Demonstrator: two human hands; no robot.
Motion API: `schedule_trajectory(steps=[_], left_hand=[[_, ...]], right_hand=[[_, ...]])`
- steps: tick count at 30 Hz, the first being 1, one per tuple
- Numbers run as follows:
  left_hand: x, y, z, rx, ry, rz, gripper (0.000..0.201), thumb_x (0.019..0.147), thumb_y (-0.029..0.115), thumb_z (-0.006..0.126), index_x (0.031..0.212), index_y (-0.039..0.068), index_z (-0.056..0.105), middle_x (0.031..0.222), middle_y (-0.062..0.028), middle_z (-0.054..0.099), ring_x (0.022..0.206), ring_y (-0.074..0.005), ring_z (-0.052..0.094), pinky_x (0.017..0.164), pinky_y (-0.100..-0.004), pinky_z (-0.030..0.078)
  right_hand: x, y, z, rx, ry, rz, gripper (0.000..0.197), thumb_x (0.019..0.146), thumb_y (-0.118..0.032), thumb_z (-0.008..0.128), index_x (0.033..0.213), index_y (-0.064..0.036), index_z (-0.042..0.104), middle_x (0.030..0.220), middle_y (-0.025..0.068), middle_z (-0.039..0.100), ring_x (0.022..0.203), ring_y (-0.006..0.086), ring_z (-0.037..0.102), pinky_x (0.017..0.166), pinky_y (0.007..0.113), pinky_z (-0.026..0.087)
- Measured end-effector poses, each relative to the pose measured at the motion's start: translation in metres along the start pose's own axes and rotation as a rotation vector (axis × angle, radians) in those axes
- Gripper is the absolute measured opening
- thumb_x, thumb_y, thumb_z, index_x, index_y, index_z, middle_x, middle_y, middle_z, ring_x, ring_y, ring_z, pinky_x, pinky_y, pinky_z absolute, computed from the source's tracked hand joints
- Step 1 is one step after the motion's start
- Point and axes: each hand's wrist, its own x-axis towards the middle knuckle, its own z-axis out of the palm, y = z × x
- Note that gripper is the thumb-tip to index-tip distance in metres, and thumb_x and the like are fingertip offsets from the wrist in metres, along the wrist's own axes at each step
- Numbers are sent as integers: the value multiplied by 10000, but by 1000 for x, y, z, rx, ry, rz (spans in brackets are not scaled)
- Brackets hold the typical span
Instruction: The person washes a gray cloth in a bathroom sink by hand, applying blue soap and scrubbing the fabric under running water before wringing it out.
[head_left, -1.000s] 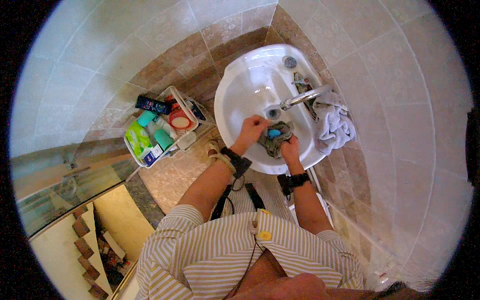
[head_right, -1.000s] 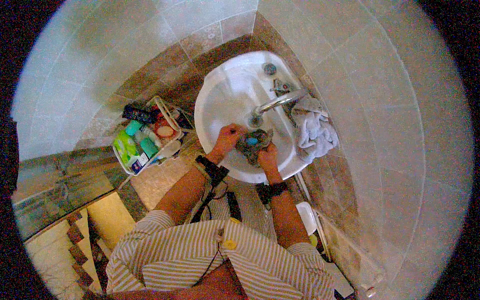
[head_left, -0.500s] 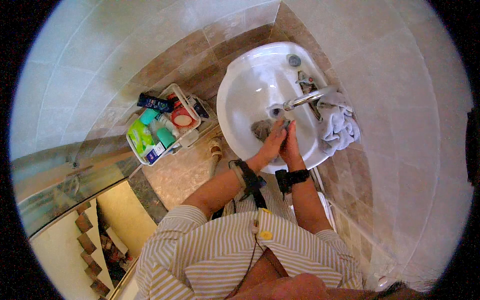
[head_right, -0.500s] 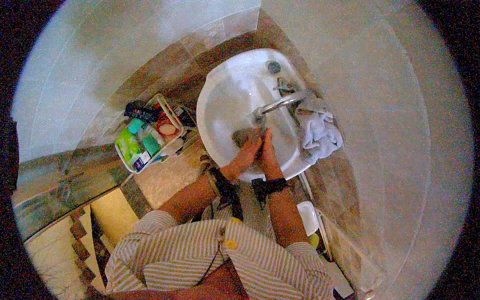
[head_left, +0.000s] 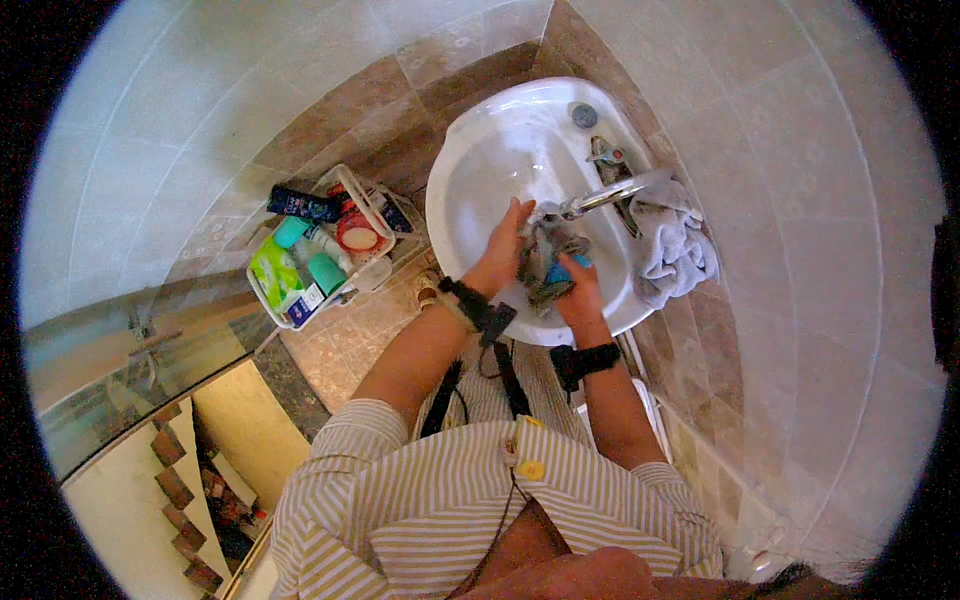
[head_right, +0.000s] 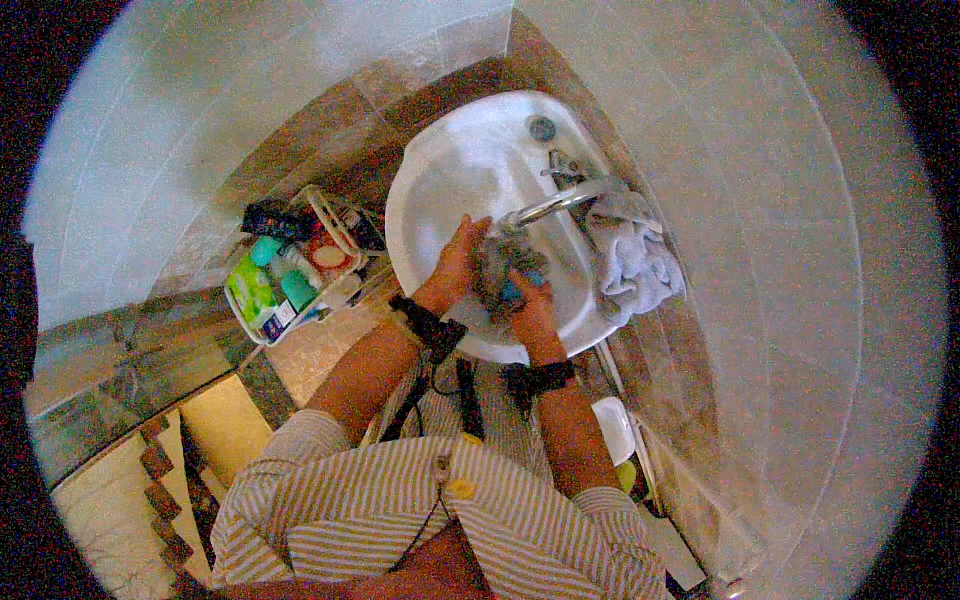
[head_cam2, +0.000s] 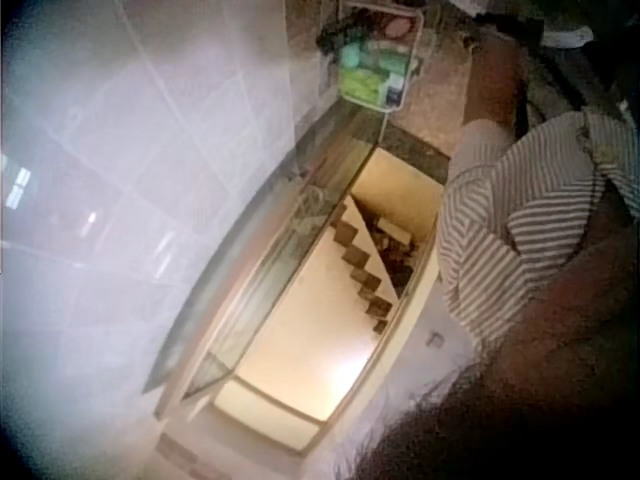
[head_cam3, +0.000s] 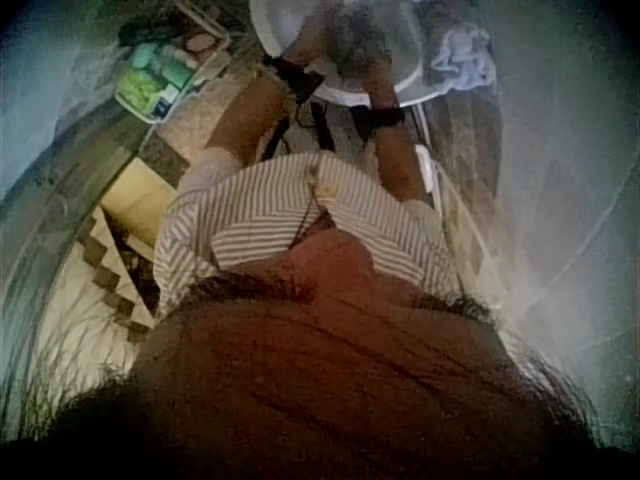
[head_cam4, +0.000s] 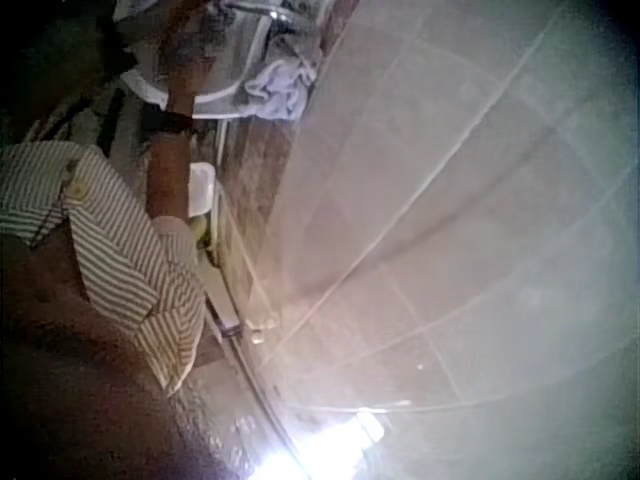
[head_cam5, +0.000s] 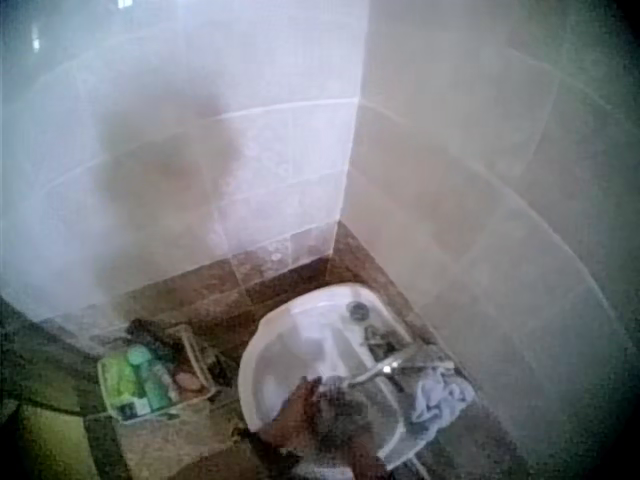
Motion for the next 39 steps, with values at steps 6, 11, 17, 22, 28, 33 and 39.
schedule_trajectory(steps=[6, 11, 17, 22, 28, 33, 39], left_hand=[[-53, -28, -58, 430, -89, -244, 272, 858, 224, 458, 949, -17, 547, 862, -116, 586, 813, -214, 567, 718, -327, 480], [-66, -62, 2, 112, -210, -301, 173, 844, 145, 460, 906, 9, 547, 864, -127, 578, 773, -220, 559, 697, -342, 497], [-19, -71, -38, -526, 140, -254, 123, 829, 51, 458, 915, 35, 545, 892, -85, 565, 816, -221, 533, 785, -318, 459], [-32, -40, -55, -330, -53, 28, 168, 815, 43, 460, 963, 23, 538, 965, -102, 570, 922, -221, 526, 817, -306, 445], [-42, -50, -50, -192, -21, 257, 278, 847, 165, 462, 1092, 39, 500, 1078, -90, 548, 1037, -210, 505, 880, -297, 423], [-26, -24, -29, -265, -128, 257, 343, 859, 280, 451, 1138, 89, 512, 1129, -69, 536, 1065, -218, 493, 898, -341, 404], [-56, -7, 0, -430, -322, -38, 365, 870, 281, 415, 1148, 59, 500, 1150, -78, 526, 1066, -242, 490, 917, -363, 383]], right_hand=[[6, -23, -13, 819, 347, 146, 240, 739, -61, 559, 973, -12, 566, 959, 106, 600, 892, 249, 567, 830, 373, 443], [-15, -30, -18, -683, 482, -238, 337, 628, 15, 611, 961, 15, 561, 903, 105, 608, 828, 213, 579, 780, 329, 464], [-17, -40, -40, -208, 471, -166, 140, 779, 3, 468, 899, 39, 531, 929, 130, 572, 900, 239, 545, 844, 400, 442], [-16, -26, -55, -233, 468, -200, 133, 775, 29, 447, 889, 54, 511, 961, 141, 552, 913, 250, 537, 843, 401, 448], [-35, -52, -30, -37, 498, -69, 280, 642, 15, 573, 921, 7, 558, 936, 103, 587, 862, 218, 564, 783, 328, 469], [-33, -48, -26, 700, 398, 49, 257, 703, -35, 543, 957, 3, 549, 962, 97, 579, 900, 242, 551, 843, 348, 444], [-12, -13, 3, 205, 461, 10, 307, 776, -156, 554, 1041, 0, 546, 1014, 111, 563, 927, 231, 542, 866, 332, 415]])
